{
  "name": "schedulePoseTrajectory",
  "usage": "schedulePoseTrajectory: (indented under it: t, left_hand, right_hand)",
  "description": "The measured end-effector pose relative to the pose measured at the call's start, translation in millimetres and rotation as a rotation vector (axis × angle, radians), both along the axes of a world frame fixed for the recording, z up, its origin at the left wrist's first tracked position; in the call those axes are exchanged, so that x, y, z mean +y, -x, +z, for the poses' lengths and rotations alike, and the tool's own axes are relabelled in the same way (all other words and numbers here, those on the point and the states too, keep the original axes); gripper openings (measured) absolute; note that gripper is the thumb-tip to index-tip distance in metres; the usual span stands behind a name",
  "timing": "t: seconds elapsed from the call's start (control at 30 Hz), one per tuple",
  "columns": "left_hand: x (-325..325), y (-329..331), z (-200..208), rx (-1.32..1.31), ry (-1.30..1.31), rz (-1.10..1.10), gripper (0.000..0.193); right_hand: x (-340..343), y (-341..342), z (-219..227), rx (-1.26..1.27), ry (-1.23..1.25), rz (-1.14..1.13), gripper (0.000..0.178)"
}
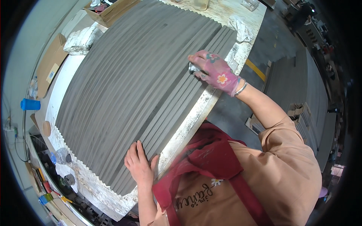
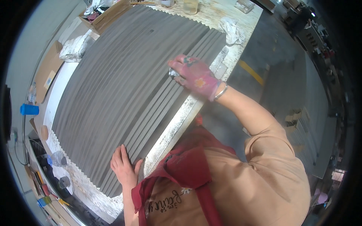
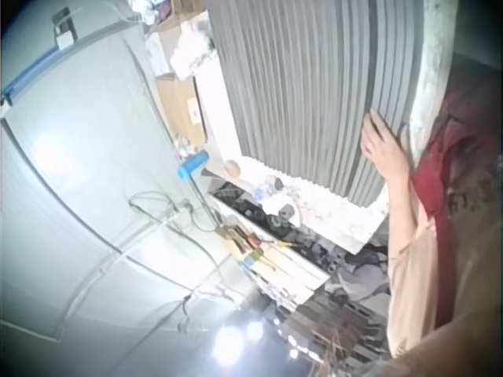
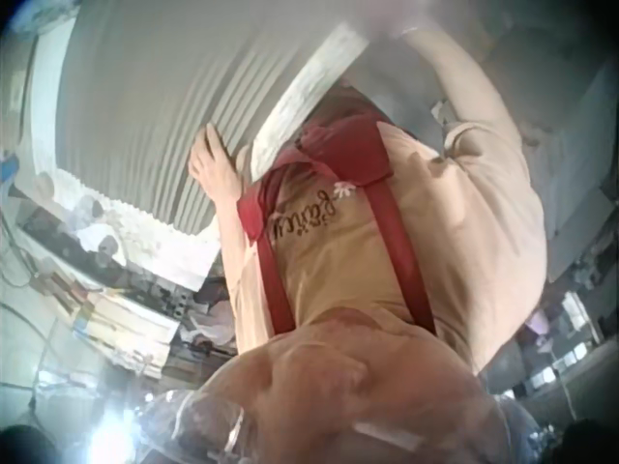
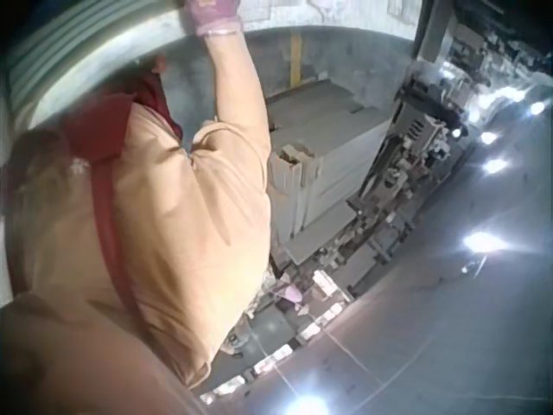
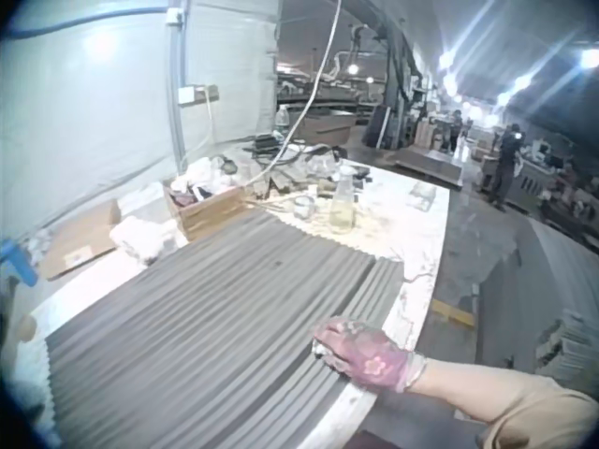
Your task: The person cleans slatted wooden panels by wiping them with a cloth and a liquid solution. The person handles the panels by hand, applying the solution from a bottle and rubbing the surface with the cloth until the panels are wiped down.
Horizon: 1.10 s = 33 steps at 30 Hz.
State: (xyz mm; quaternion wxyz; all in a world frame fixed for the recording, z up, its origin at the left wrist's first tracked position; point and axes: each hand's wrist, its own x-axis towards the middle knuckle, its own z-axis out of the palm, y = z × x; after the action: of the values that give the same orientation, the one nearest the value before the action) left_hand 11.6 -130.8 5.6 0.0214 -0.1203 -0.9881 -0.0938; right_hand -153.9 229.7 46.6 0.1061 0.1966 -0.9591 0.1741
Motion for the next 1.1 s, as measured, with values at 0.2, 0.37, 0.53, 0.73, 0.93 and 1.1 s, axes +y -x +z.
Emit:
schedulePoseTrajectory:
  t: [0.2,0.37,0.53,0.73,0.93,1.1]
  left_hand:
    - [1.8,0.7,4.3,-0.021,-0.033,0.001,0.086]
    - [2.6,1.7,3.3,-0.014,-0.027,0.001,0.085]
    - [2.2,2.0,4.7,-0.022,-0.019,0.003,0.085]
    - [1.6,2.9,2.9,-0.018,-0.022,0.001,0.085]
    - [0.4,1.7,3.2,0.004,-0.001,-0.015,0.085]
    - [0.7,2.4,1.5,-0.011,-0.017,-0.01,0.086]
  right_hand:
    - [36.7,26.8,-24.8,0.039,-0.143,-0.147,0.042]
    - [20.1,11.4,-5.1,0.08,-0.025,0.037,0.045]
    - [29.9,21.2,-27.3,-0.012,-0.076,-0.037,0.044]
    - [23.1,16.5,-13.7,0.099,-0.07,0.105,0.046]
    - [63.2,42.3,-25.2,0.034,-0.213,-0.218,0.043]
    - [24.0,14.5,-2.6,0.056,0.02,-0.002,0.037]
